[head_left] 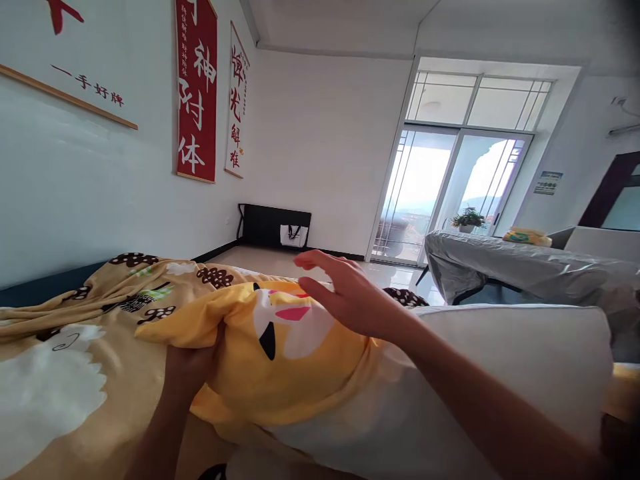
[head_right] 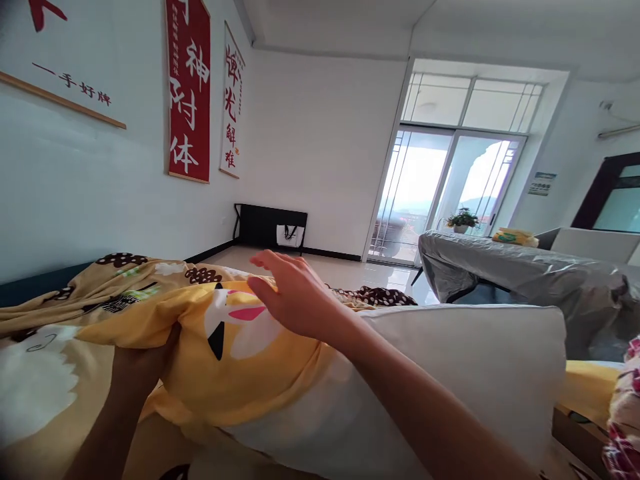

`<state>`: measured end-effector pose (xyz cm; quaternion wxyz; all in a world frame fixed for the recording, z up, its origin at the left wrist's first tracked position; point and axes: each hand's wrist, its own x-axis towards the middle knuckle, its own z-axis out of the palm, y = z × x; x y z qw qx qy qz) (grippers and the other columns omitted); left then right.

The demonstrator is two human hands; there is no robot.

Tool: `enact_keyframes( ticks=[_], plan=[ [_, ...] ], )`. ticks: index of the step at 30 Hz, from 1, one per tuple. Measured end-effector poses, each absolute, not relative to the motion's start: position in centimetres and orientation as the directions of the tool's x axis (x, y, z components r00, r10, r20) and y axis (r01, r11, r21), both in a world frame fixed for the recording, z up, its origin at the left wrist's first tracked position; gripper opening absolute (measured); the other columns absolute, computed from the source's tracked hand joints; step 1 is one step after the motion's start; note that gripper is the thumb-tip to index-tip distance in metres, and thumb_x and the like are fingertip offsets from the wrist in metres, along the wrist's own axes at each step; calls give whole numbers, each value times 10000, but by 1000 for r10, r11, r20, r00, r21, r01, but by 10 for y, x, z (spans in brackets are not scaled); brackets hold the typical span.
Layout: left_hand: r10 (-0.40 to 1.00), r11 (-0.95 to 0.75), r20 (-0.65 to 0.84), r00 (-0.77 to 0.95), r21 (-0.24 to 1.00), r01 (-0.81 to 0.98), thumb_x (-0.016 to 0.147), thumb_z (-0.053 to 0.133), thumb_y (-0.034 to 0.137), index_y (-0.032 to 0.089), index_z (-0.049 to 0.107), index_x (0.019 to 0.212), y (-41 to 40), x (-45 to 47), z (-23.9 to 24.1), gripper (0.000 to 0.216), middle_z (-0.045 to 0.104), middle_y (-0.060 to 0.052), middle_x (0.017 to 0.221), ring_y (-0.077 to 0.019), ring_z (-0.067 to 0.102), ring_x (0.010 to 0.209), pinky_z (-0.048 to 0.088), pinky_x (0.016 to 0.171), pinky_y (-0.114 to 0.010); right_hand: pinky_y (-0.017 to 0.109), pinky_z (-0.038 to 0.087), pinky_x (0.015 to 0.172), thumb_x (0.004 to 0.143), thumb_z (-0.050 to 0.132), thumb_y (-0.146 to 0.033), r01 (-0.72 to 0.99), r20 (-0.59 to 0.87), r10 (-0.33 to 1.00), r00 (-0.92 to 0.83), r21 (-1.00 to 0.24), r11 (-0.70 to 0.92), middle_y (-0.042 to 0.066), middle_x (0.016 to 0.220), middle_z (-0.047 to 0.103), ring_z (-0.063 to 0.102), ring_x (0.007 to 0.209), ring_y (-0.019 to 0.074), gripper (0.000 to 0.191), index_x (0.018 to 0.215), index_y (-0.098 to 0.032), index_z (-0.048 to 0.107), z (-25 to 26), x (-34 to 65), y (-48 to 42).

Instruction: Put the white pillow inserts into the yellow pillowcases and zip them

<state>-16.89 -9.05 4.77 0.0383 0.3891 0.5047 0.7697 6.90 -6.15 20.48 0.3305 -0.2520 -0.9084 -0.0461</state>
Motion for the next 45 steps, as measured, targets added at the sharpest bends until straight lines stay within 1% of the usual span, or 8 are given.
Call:
enact_keyframes(
  ticks=[6, 11, 19, 22, 29, 35, 40, 45],
  plan=[
    [468, -454, 437, -768, 865, 216, 724, 663, 445, 164, 636, 905, -112, -158, 56, 336, 652, -29, 743, -225, 649, 768, 566, 639, -301, 322, 407, 792, 943, 426, -462, 451, 301, 500, -812, -218, 865, 22, 780, 650, 581, 842, 190, 355, 1079, -183, 599, 190, -11, -41],
    [492, -500, 520, -699, 826, 262, 682, 702, 446, 178, 675, 845, -122, -161, 76, 314, 683, -39, 784, -210, 644, 761, 552, 659, -276, 237, 302, 602, 911, 502, -323, 365, 171, 430, -886, -313, 877, -58, 570, 431, 384, 581, 86, 347, 600, -173, 459, 172, -15, -27],
    [724, -432, 351, -594, 902, 8, 544, 791, 506, 139, 661, 845, -114, -174, 71, 492, 720, -90, 818, -253, 663, 725, 537, 562, -288, 232, 215, 516, 899, 443, -418, 159, 687, 495, -532, -492, 856, -60, 560, 284, 275, 543, 77, 391, 592, -194, 349, 165, 2, -29],
    [779, -437, 368, -507, 899, -19, 548, 780, 530, 133, 657, 813, -115, -172, 73, 492, 705, -80, 757, -229, 639, 654, 504, 518, -272, 233, 241, 520, 931, 390, -392, 191, 821, 413, -394, -366, 911, -56, 550, 328, 289, 523, 83, 366, 621, -197, 386, 160, 13, -34],
    [726, -437, 454, -517, 885, 163, 622, 741, 482, 145, 657, 711, -127, -158, 82, 359, 645, -21, 664, -171, 574, 630, 446, 523, -227, 247, 266, 592, 926, 425, -219, 419, 679, 174, -713, 215, 882, -25, 545, 459, 360, 539, 107, 313, 621, -188, 487, 149, 29, -25],
    [663, -447, 552, -506, 834, 324, 652, 715, 479, 158, 650, 731, -114, -165, 79, 337, 634, -15, 661, -172, 566, 631, 454, 540, -238, 312, 332, 745, 879, 502, -160, 698, 811, 248, -530, 251, 671, 53, 753, 604, 500, 759, 180, 194, 707, -175, 590, 156, 28, -33],
    [671, -389, 406, -620, 905, 170, 584, 765, 477, 131, 665, 840, -106, -163, 77, 442, 700, -67, 790, -235, 635, 735, 483, 560, -262, 333, 358, 745, 849, 526, -141, 634, 849, 132, -512, 270, 725, 53, 826, 618, 524, 779, 187, 109, 776, -174, 600, 148, 1, -85],
    [724, -413, 378, -577, 908, 76, 550, 795, 434, 117, 687, 866, -107, -160, 75, 460, 715, -74, 803, -246, 645, 761, 502, 595, -269, 304, 372, 649, 900, 491, -206, 615, 788, 346, -509, 52, 787, 43, 881, 636, 571, 771, 174, 131, 878, -177, 617, 138, -26, -76]
  ],
)
